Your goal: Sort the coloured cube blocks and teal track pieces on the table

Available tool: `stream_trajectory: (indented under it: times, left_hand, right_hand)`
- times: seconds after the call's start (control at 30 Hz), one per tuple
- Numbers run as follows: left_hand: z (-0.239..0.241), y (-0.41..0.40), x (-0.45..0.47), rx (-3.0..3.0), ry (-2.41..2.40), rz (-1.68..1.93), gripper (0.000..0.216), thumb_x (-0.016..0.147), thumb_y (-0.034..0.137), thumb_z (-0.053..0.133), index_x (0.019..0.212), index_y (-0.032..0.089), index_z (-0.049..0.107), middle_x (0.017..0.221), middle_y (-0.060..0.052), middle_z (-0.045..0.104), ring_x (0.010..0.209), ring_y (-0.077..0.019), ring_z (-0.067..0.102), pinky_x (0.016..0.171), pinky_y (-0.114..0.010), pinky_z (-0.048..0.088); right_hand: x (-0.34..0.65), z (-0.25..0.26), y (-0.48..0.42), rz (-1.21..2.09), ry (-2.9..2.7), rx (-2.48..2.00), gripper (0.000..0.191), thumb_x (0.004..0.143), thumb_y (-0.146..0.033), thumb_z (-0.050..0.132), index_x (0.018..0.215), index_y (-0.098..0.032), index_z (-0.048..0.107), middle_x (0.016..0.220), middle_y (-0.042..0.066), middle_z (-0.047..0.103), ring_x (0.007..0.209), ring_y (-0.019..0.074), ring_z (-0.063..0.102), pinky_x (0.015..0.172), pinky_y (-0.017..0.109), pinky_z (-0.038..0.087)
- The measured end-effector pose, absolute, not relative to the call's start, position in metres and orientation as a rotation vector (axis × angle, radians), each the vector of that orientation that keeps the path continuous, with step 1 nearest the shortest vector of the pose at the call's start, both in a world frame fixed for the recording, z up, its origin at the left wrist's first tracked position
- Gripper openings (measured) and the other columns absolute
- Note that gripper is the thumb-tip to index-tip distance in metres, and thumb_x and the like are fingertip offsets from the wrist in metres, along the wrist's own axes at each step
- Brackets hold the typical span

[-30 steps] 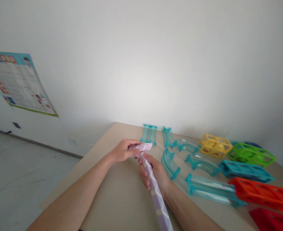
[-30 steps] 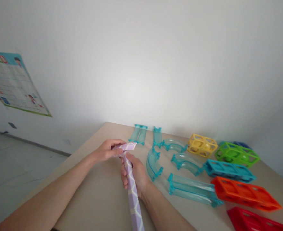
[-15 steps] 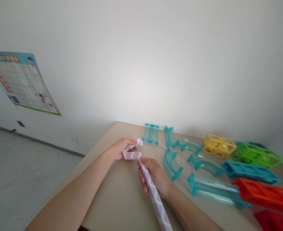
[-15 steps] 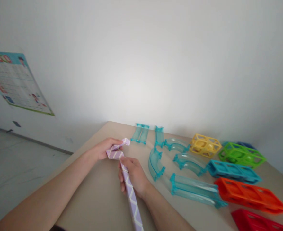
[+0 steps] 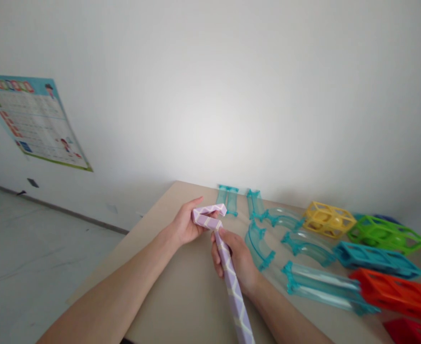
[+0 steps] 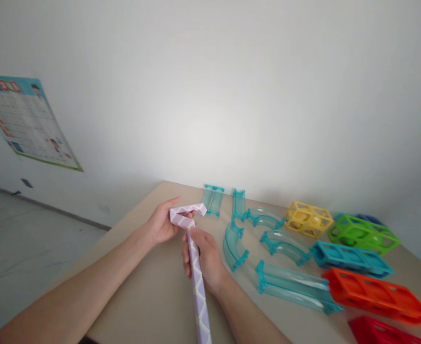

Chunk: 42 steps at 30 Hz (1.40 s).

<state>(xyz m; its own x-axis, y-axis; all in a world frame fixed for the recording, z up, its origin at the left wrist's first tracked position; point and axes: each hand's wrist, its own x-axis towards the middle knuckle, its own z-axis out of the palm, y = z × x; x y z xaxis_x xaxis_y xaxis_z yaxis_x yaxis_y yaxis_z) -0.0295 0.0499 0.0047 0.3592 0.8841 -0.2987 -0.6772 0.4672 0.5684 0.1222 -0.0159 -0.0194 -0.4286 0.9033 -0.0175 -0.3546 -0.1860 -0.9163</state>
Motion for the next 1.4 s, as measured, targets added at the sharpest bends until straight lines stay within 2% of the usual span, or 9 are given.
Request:
stream_trajectory:
  times: [0.17,0.27,0.37,0.53,0.7,0.93,1.2,1.3,1.4]
  left_hand:
    - [-0.007,0.053,-0.016,0.342,0.635,1.219,0.019,0.089,0.020,0.049,0.080,0.006,0.058,0.056,-0.004,0.059,0.036,-0.0043,0.044,0.038,-0.014,0.042]
    - [-0.007,0.051,-0.020,0.475,0.589,1.263,0.017,0.085,0.017,0.051,0.089,0.006,0.064,0.060,-0.003,0.061,0.030,-0.0008,0.033,0.034,-0.013,0.035]
    - [-0.002,0.045,-0.028,0.709,0.498,1.228,0.028,0.082,0.022,0.056,0.101,0.006,0.067,0.061,-0.002,0.062,0.030,-0.0003,0.029,0.036,-0.016,0.037]
    - [-0.001,0.040,-0.032,0.848,0.449,1.193,0.041,0.074,0.035,0.066,0.105,0.008,0.069,0.055,0.002,0.058,0.033,-0.0044,0.039,0.046,-0.023,0.048]
    - [-0.011,0.042,-0.020,1.004,0.584,1.050,0.053,0.074,0.051,0.069,0.108,0.011,0.065,0.067,-0.006,0.067,0.061,-0.0210,0.067,0.060,-0.032,0.053]
    - [-0.021,0.046,-0.013,1.245,0.803,1.164,0.050,0.079,0.058,0.059,0.077,0.010,0.069,0.072,-0.010,0.071,0.061,-0.0168,0.065,0.060,-0.025,0.051]
    - [-0.016,0.042,-0.009,1.123,0.898,1.220,0.041,0.075,0.052,0.067,0.083,0.012,0.071,0.081,-0.011,0.073,0.059,-0.0183,0.067,0.054,-0.025,0.051]
    - [-0.014,0.039,-0.008,1.008,0.700,1.143,0.046,0.073,0.053,0.069,0.091,0.011,0.069,0.080,-0.012,0.072,0.059,-0.0202,0.067,0.051,-0.027,0.051]
    - [-0.012,0.038,-0.009,1.030,0.665,1.090,0.046,0.074,0.055,0.067,0.088,0.011,0.067,0.069,-0.011,0.070,0.059,-0.0199,0.066,0.054,-0.027,0.050]
  right_hand:
    - [0.124,-0.017,-0.014,1.986,-1.058,-0.834,0.039,0.090,-0.053,0.036,0.080,-0.018,0.051,0.043,-0.003,0.054,0.025,0.0115,0.045,0.024,0.018,0.035]
    - [0.126,-0.019,-0.013,2.254,-1.026,-0.832,0.041,0.092,-0.046,0.025,0.079,-0.018,0.051,0.043,-0.001,0.056,0.025,0.0135,0.048,0.023,0.019,0.035]
    - [0.127,-0.021,-0.015,2.438,-1.007,-0.752,0.042,0.092,-0.045,0.023,0.081,-0.017,0.052,0.045,0.000,0.058,0.026,0.0146,0.051,0.024,0.019,0.036]
    - [0.128,-0.020,-0.020,2.508,-0.986,-0.639,0.042,0.090,-0.050,0.027,0.085,-0.018,0.054,0.047,0.000,0.059,0.029,0.0161,0.054,0.027,0.021,0.038]
    - [0.123,-0.023,-0.017,2.403,-0.891,-0.687,0.046,0.093,-0.053,0.028,0.095,-0.017,0.057,0.050,-0.001,0.060,0.033,0.0149,0.057,0.028,0.020,0.041]
    - [0.124,-0.031,-0.006,2.201,-0.792,-0.726,0.035,0.093,-0.047,0.038,0.085,-0.018,0.054,0.047,-0.006,0.051,0.027,0.0091,0.045,0.024,0.017,0.031]
    - [0.122,-0.029,-0.009,2.238,-0.717,-0.712,0.034,0.086,-0.052,0.052,0.083,-0.018,0.054,0.049,-0.009,0.043,0.029,0.0048,0.037,0.029,0.016,0.027]
    - [0.125,-0.027,-0.011,2.206,-0.722,-0.710,0.034,0.084,-0.052,0.055,0.083,-0.017,0.057,0.052,-0.007,0.049,0.033,0.0062,0.042,0.031,0.017,0.032]
    - [0.125,-0.025,-0.015,2.153,-0.771,-0.752,0.031,0.083,-0.046,0.058,0.082,-0.015,0.060,0.056,-0.003,0.058,0.039,0.0090,0.051,0.037,0.020,0.041]
